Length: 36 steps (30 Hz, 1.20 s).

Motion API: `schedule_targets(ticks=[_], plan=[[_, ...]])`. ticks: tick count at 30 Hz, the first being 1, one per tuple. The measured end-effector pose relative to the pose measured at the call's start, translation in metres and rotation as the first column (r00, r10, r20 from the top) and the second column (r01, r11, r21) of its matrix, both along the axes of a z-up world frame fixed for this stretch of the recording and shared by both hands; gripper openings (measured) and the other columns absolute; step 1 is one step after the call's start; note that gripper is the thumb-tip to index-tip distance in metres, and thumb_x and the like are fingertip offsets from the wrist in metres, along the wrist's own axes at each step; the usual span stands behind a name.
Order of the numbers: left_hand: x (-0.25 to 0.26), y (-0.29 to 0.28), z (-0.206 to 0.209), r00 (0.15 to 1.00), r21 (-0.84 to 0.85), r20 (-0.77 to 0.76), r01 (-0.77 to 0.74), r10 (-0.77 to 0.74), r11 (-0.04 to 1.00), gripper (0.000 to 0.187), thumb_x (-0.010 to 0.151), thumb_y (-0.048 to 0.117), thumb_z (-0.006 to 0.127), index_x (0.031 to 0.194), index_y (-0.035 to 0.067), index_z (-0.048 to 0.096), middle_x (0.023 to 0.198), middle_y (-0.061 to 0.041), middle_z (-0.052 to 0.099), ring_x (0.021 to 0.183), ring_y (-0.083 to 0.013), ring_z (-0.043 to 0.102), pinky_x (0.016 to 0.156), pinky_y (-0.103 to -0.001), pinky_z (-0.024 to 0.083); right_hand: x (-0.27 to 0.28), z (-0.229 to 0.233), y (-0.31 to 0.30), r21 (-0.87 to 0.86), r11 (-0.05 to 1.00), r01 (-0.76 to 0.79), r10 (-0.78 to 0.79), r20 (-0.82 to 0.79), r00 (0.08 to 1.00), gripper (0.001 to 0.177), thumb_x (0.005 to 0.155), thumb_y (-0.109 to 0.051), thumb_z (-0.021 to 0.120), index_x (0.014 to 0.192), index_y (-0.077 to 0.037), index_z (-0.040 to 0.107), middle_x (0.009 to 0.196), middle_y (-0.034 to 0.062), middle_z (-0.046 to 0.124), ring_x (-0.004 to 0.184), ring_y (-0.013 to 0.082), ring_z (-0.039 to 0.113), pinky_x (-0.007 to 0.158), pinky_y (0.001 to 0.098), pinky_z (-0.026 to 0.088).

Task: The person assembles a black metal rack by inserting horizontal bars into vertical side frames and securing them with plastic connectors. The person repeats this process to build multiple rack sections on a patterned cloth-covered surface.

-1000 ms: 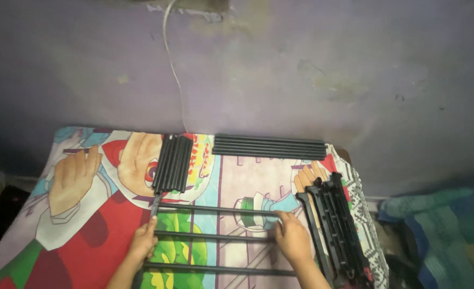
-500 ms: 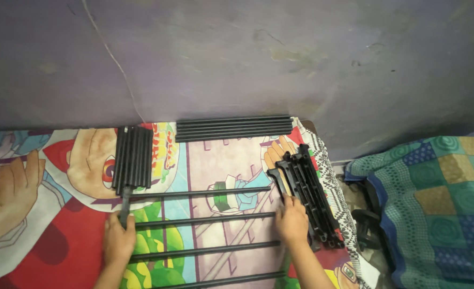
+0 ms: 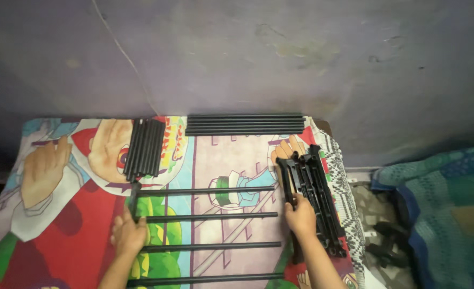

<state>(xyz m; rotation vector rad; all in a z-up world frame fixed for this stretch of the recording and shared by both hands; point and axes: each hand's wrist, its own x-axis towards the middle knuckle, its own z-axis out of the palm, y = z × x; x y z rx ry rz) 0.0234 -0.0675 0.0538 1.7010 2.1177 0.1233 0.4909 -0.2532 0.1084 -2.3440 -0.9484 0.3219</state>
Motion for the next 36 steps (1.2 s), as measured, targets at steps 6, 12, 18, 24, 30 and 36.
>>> schedule_targets(ticks=[6,12,18,24,30,36], plan=[[0.091,-0.022,0.033,0.947,0.324,0.086,0.266,-0.308,0.908,0.064,0.093,0.044,0.062,0.149,0.014,0.047,0.149,-0.017,0.052,0.134,-0.0364,0.052,0.111,-0.047,0.043,-0.005,0.066,0.026,0.544,0.838,-0.046,0.205,-0.236,0.950,0.034,0.084,-0.006,0.075,0.115,-0.005,0.062,0.103,0.0081,0.063,0.092,0.0164,0.064,0.077,0.0293,0.055],[0.232,-0.065,0.099,0.376,-0.360,0.899,0.340,0.226,0.869,0.054,0.101,0.043,0.047,0.148,0.016,0.048,0.119,-0.012,0.073,0.094,-0.0240,0.069,0.081,-0.038,0.057,-0.032,0.121,0.022,0.567,0.815,-0.123,0.232,-0.124,0.965,0.025,0.091,0.000,0.066,0.115,-0.006,0.069,0.089,0.0085,0.067,0.077,0.0165,0.064,0.071,0.0292,0.054],[0.305,-0.091,0.130,0.118,-0.367,0.929,0.400,0.350,0.840,0.049,0.103,0.028,0.047,0.150,0.014,0.047,0.117,-0.011,0.072,0.095,-0.0192,0.071,0.077,-0.032,0.057,-0.041,0.103,-0.008,0.568,0.708,-0.419,0.511,-0.003,0.859,0.037,0.093,-0.002,0.063,0.128,-0.011,0.070,0.110,0.0087,0.072,0.092,0.0121,0.070,0.075,0.0274,0.058],[0.339,-0.155,0.093,0.247,0.028,0.963,0.293,-0.105,0.956,0.050,0.099,0.006,0.048,0.149,0.014,0.044,0.125,-0.014,0.068,0.110,-0.0247,0.069,0.096,-0.038,0.053,-0.028,0.035,-0.026,0.398,0.903,0.159,0.256,-0.798,0.545,0.044,0.096,-0.022,0.057,0.139,-0.019,0.056,0.096,0.0005,0.071,0.077,0.0070,0.065,0.062,0.0232,0.051],[0.334,-0.176,0.081,0.543,0.157,0.715,0.489,-0.441,0.858,0.053,0.092,0.008,0.059,0.144,0.013,0.049,0.134,-0.018,0.063,0.125,-0.0362,0.058,0.106,-0.044,0.046,-0.007,-0.023,-0.034,0.430,0.902,0.042,0.259,-0.615,0.744,0.035,0.099,-0.025,0.064,0.125,-0.002,0.068,0.077,0.0010,0.071,0.068,0.0070,0.062,0.060,0.0237,0.049],[0.320,-0.124,0.077,0.682,0.284,0.327,0.589,-0.654,0.757,0.051,0.087,0.013,0.064,0.137,0.009,0.056,0.141,-0.015,0.057,0.130,-0.0343,0.051,0.111,-0.047,0.038,-0.005,-0.029,-0.042,0.065,0.997,0.048,-0.014,-0.448,0.894,0.043,0.089,-0.027,0.070,0.130,-0.011,0.067,0.084,0.0082,0.075,0.072,0.0201,0.072,0.070,0.0334,0.056]])
